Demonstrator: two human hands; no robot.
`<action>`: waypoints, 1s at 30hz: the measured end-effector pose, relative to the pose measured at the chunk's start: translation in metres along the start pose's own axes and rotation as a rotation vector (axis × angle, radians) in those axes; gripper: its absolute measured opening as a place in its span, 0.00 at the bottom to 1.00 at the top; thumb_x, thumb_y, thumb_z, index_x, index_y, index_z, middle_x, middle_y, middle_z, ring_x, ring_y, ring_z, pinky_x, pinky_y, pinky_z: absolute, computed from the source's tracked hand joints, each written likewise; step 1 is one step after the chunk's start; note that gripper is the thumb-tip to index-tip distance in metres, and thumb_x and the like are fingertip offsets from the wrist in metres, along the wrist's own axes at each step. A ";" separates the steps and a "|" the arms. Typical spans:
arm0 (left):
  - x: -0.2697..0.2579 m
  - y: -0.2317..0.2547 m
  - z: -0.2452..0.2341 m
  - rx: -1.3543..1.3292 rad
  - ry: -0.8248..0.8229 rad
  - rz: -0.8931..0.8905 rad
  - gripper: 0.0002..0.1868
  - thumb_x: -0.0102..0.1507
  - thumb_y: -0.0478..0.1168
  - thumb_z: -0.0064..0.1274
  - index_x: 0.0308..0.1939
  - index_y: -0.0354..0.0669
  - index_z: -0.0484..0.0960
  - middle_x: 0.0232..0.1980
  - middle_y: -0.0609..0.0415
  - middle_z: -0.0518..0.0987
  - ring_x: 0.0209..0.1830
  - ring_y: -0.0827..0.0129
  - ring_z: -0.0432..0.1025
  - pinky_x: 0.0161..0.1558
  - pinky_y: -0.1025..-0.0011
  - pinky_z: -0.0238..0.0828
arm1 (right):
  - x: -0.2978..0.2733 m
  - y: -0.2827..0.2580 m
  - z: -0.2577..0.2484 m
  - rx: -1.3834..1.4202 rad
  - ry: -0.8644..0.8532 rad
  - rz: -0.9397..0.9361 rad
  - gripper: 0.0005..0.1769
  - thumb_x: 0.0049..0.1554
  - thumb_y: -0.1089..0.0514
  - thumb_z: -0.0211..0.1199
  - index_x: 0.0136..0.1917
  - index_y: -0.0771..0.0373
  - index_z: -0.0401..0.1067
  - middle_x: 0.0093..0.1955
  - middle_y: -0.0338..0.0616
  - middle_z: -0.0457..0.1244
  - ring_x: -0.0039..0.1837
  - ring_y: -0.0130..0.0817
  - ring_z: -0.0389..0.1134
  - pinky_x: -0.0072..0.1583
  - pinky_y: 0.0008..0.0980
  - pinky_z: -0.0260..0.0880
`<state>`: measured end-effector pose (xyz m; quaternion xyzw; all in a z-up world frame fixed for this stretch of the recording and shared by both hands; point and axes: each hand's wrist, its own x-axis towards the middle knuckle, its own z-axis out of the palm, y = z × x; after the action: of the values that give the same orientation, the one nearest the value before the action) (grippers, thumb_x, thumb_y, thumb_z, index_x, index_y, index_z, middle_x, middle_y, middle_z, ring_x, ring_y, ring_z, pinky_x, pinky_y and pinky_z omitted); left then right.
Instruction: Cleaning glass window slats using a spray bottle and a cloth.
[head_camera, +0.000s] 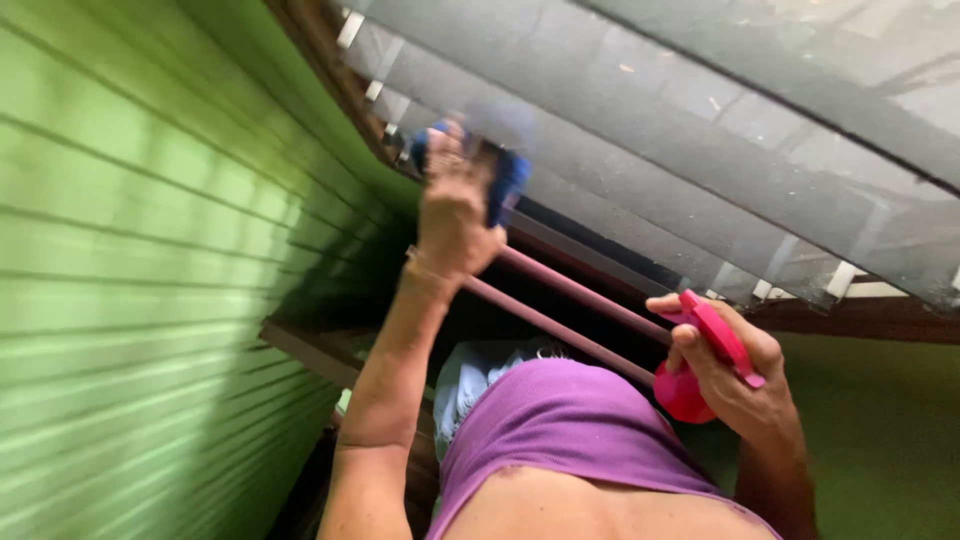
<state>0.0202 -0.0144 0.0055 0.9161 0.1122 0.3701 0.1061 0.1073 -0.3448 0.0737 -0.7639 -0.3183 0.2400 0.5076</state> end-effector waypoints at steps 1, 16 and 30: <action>0.009 0.022 0.000 -0.009 -0.005 0.004 0.34 0.55 0.38 0.63 0.63 0.25 0.76 0.65 0.26 0.74 0.69 0.33 0.65 0.74 0.48 0.49 | -0.005 -0.006 -0.005 -0.001 0.008 0.007 0.20 0.65 0.52 0.59 0.63 0.67 0.75 0.37 0.38 0.64 0.39 0.21 0.66 0.43 0.22 0.65; 0.039 0.120 0.070 -0.546 -0.721 0.202 0.08 0.53 0.40 0.52 0.35 0.55 0.83 0.31 0.51 0.83 0.33 0.58 0.81 0.33 0.58 0.77 | -0.039 -0.023 -0.034 -0.008 0.088 0.100 0.20 0.64 0.59 0.55 0.66 0.73 0.69 0.63 0.49 0.69 0.46 0.25 0.68 0.51 0.25 0.67; 0.055 -0.022 0.042 -0.010 -0.093 -0.049 0.03 0.52 0.38 0.56 0.29 0.46 0.81 0.24 0.56 0.76 0.24 0.67 0.71 0.34 0.66 0.73 | -0.020 -0.019 -0.019 0.008 -0.025 0.130 0.20 0.62 0.56 0.59 0.64 0.67 0.74 0.42 0.36 0.67 0.42 0.21 0.66 0.47 0.22 0.67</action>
<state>0.0853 0.0179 0.0057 0.9286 0.1276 0.3252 0.1247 0.1022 -0.3654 0.0995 -0.7779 -0.2734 0.2834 0.4897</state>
